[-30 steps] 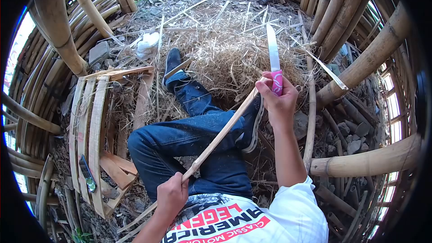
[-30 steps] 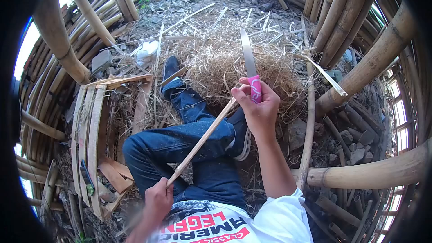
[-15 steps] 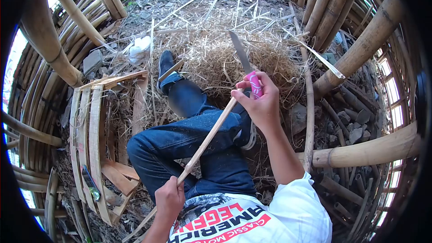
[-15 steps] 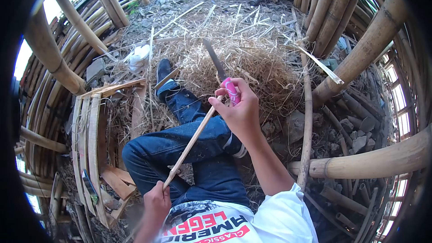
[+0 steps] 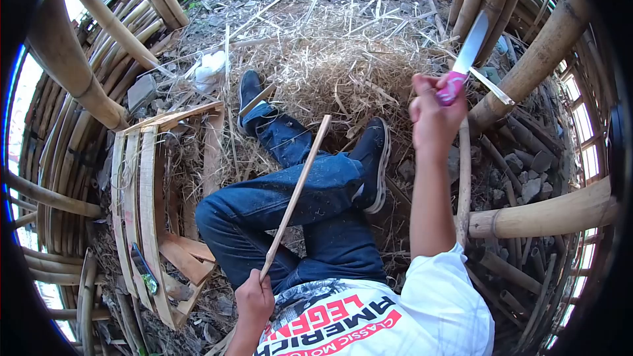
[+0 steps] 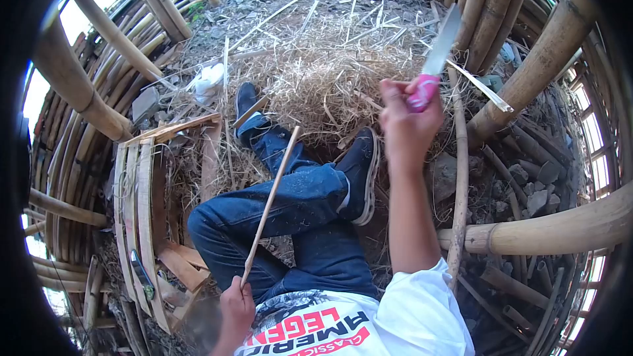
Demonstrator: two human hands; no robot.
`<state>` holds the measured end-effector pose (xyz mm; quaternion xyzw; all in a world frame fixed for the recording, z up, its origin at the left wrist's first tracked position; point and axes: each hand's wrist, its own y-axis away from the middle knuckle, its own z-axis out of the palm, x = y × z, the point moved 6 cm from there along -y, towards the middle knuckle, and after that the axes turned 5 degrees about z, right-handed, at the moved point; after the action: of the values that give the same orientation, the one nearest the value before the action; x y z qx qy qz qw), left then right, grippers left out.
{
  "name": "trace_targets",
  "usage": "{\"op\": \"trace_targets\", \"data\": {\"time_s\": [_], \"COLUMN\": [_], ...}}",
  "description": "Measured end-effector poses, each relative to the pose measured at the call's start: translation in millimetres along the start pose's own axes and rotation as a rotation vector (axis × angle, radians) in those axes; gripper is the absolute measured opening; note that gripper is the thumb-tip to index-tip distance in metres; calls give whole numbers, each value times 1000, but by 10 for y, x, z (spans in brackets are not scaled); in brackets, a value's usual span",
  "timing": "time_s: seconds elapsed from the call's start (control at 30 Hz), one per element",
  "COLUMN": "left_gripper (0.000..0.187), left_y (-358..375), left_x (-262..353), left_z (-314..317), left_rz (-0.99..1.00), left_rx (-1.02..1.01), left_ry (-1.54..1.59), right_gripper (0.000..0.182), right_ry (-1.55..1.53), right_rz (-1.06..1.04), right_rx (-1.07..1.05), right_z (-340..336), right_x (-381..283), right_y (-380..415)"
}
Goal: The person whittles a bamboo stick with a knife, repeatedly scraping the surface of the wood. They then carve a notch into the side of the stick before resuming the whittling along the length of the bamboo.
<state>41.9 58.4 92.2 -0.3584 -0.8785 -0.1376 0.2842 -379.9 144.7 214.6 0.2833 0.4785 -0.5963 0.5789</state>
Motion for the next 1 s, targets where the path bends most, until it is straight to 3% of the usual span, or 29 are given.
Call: {"op": "trace_targets", "data": {"time_s": [0.07, 0.1, 0.13, 0.17, 0.23, 0.27, 0.33, 0.37, 0.43, 0.47, 0.53, 0.6, 0.77, 0.9, 1.0], "left_gripper": [16, 16, 16, 16, 17, 17, 17, 17, 20, 22, 22, 25, 24, 20, 19], "left_y": [-16, -25, -39, -74, -160, -202, -267, -295, -347, -364, -409, -424, -421, -397, -392], "left_x": [-33, -40, -43, -30, -1, 33, 75, 102, 194, 219, 324, 439, 546, 493, 491], "left_z": [-17, -33, -57, -72, -116, -125, -107, -87, -71, -39, -7, 11, -55, -35, 192], "left_rz": [-12, -18, -35, -33, -43, -35, -21, -22, 28, 86, 113, 130, 221, 87, 106], "left_rx": [15, 26, 41, 37, 53, 45, 18, 17, 77, 74, 64, 106, 148, 123, -191], "left_ry": [22, 43, 42, 71, 97, 130, 197, 193, 197, 166, 158, 124, 104, 291, 592], "right_gripper": [18, 7, 19, 27, 27, 18, 16, 28, 42, 45, 39, 36, 38, 40, 40], "right_ry": [401, 634, 895, 973, 920, 824, 643, 620, 695, 723, 699, 678, 722, 863, 852], "right_rz": [-58, -287, -453, -332, -349, -400, -171, 31, 116, -34, 52, -33, -201, -238, -238], "right_rx": [87, 106, 100, 131, 79, 42, -62, -124, -363, -521, -698, -852, -874, -891, -902], "right_z": [-252, -364, -496, -657, -1007, -1043, -940, -838, -611, -418, -62, 134, 350, 282, 199], "right_x": [38, 14, 16, 53, 214, 260, 314, 350, 426, 393, 225, 137, -10, 57, 111], "right_y": [-259, -378, -486, -529, -582, -472, -71, 194, 657, 888, 1265, 1448, 1462, 1427, 1420]}}
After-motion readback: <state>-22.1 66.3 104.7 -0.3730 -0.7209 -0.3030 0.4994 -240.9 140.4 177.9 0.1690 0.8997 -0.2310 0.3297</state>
